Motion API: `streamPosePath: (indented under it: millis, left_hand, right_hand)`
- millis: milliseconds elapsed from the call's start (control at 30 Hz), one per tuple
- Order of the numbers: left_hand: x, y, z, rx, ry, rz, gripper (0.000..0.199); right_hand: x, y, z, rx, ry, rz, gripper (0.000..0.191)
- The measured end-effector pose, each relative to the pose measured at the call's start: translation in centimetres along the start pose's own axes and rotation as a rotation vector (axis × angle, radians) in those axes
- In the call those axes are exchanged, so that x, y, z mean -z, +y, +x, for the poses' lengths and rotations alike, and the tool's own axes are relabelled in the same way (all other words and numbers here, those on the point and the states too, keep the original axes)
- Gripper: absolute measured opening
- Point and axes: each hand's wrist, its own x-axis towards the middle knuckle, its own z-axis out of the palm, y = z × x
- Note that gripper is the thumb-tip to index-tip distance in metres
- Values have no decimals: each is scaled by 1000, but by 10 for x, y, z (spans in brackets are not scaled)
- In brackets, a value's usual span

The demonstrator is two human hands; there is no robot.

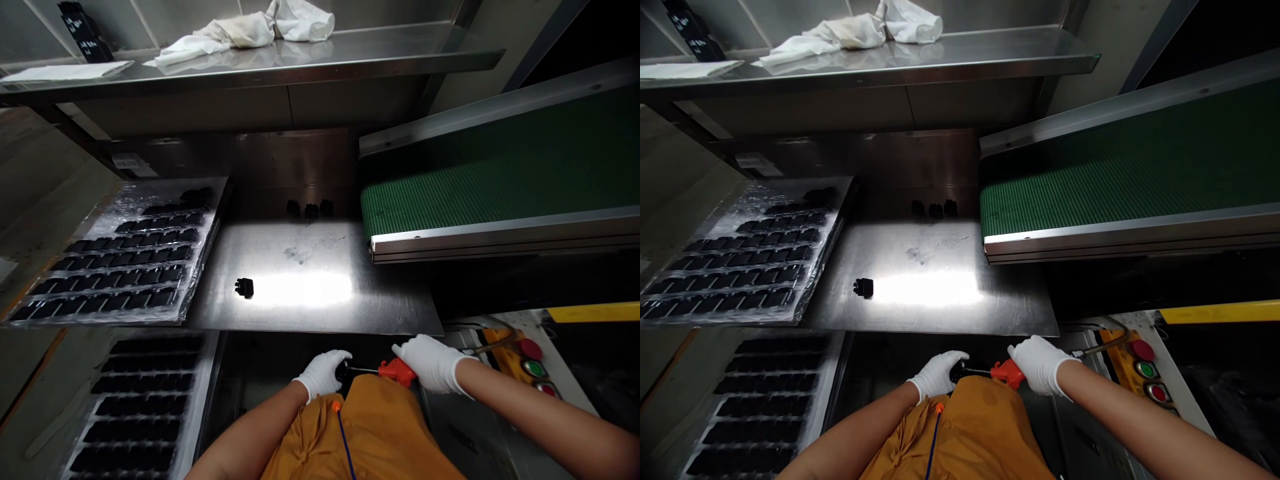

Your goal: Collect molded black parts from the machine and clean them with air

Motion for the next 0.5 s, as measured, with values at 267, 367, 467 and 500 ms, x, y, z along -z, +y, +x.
streamPosePath:
  millis: [267, 367, 467, 500]
  left_hand:
    - [5, 2, -6, 313, 69, -715, 32]
    - [7, 2, 0, 424, 200, -925, 19]
    - [4, -1, 12, 535, 327, -1062, 9]
    - [3, -2, 15, 562, 354, -1094, 8]
  right_hand:
    - [10, -1, -6, -12, 0, 43, 68]
    - [14, -11, -7, 0, 17, 24, 70]
    - [15, -21, -5, 32, 34, -1, 69]
    - [15, -24, -4, 38, 44, -8, 68]
